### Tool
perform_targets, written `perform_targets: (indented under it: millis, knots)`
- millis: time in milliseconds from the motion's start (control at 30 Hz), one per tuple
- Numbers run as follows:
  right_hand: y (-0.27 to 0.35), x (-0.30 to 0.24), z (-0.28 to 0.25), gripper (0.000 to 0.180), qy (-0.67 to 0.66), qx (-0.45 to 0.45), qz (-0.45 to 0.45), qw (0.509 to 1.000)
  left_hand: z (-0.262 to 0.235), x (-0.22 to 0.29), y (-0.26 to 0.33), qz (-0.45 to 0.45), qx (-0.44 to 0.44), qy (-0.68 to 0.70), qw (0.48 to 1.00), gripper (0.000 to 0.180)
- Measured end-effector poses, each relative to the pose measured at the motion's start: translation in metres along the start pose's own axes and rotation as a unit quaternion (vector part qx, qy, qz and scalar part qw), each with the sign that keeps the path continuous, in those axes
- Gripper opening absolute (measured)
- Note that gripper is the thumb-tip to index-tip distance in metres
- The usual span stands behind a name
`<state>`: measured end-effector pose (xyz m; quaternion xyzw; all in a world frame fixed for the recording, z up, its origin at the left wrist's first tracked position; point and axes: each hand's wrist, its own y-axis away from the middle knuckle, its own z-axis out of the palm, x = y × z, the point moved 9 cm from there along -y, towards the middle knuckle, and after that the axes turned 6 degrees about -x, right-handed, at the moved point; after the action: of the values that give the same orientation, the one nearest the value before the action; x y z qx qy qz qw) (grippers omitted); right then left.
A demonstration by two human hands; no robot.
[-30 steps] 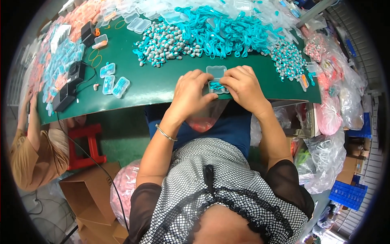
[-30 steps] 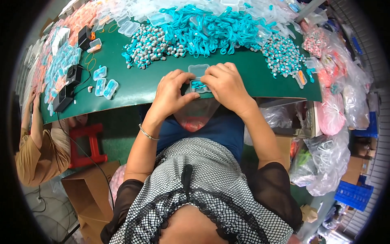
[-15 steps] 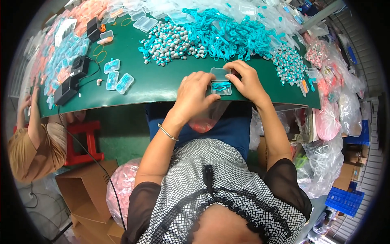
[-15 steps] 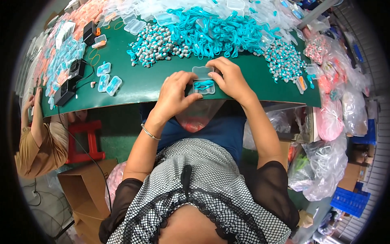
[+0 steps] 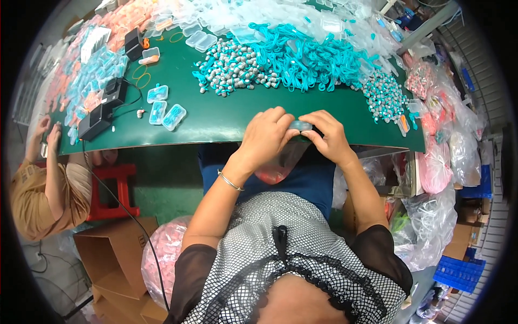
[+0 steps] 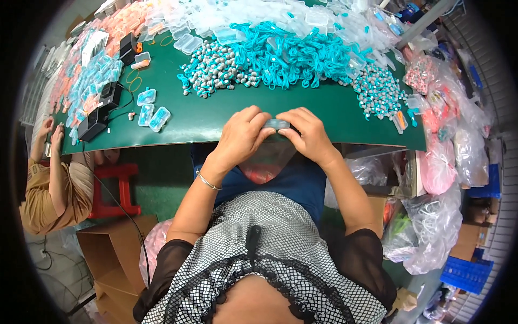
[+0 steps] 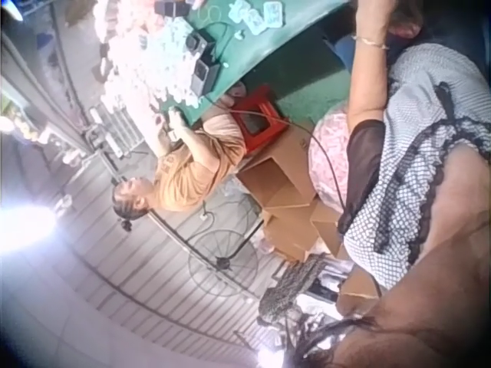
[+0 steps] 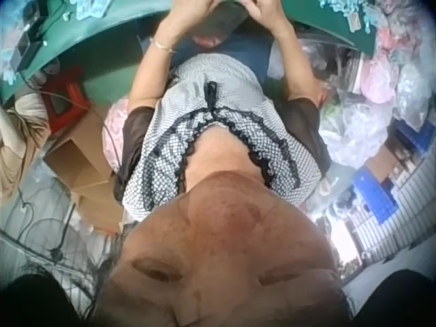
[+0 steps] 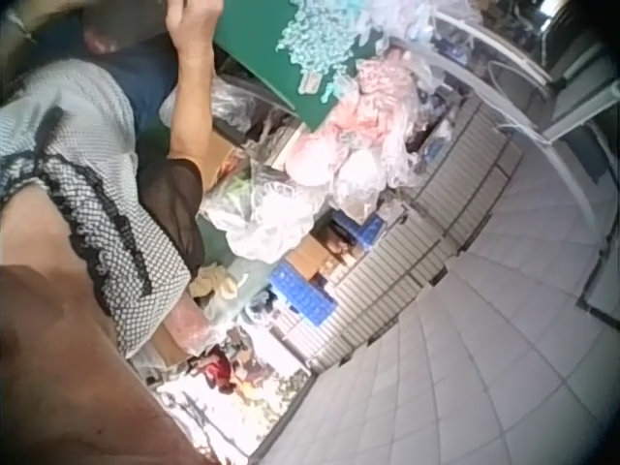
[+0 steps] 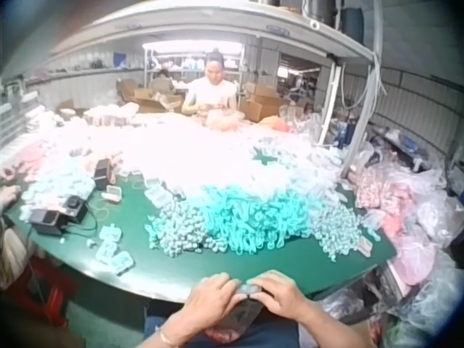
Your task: Packing small beads and plastic components into transparent plastic cases.
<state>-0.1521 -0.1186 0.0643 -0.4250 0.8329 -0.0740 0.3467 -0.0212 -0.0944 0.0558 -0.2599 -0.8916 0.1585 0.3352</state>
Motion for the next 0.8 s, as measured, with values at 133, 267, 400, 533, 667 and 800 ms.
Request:
perform_targets:
  millis: [133,267,400,533,667,800]
  knots:
    - [-0.007,-0.007,0.008,0.025,-0.035,0.003,0.004,0.999,-0.011,-0.006,0.007,0.007,0.011,0.014,1.000,0.023]
    - [-0.030,-0.011,0.022,0.028,-0.037,-0.056,-0.018,0.998,-0.033,-0.010,0.017,-0.011,0.017,-0.061,0.998,0.021]
    - [-0.079,0.000,-0.025,0.028,0.018,0.036,-0.024,0.999,-0.075,-0.029,0.038,-0.042,0.042,-0.201,0.978,0.024]
    - [-0.132,0.068,-0.077,0.040,0.264,0.159,0.063,0.949,-0.112,-0.054,0.070,-0.115,0.050,-0.295,0.947,0.031]
    - [-0.157,0.115,-0.074,0.041,0.303,0.032,0.199,0.931,-0.125,-0.061,0.085,-0.161,0.068,-0.325,0.929,0.035]
    - [-0.152,0.107,-0.082,0.033,0.302,0.092,0.074,0.946,-0.123,-0.056,0.086,-0.152,0.101,-0.312,0.932,0.037]
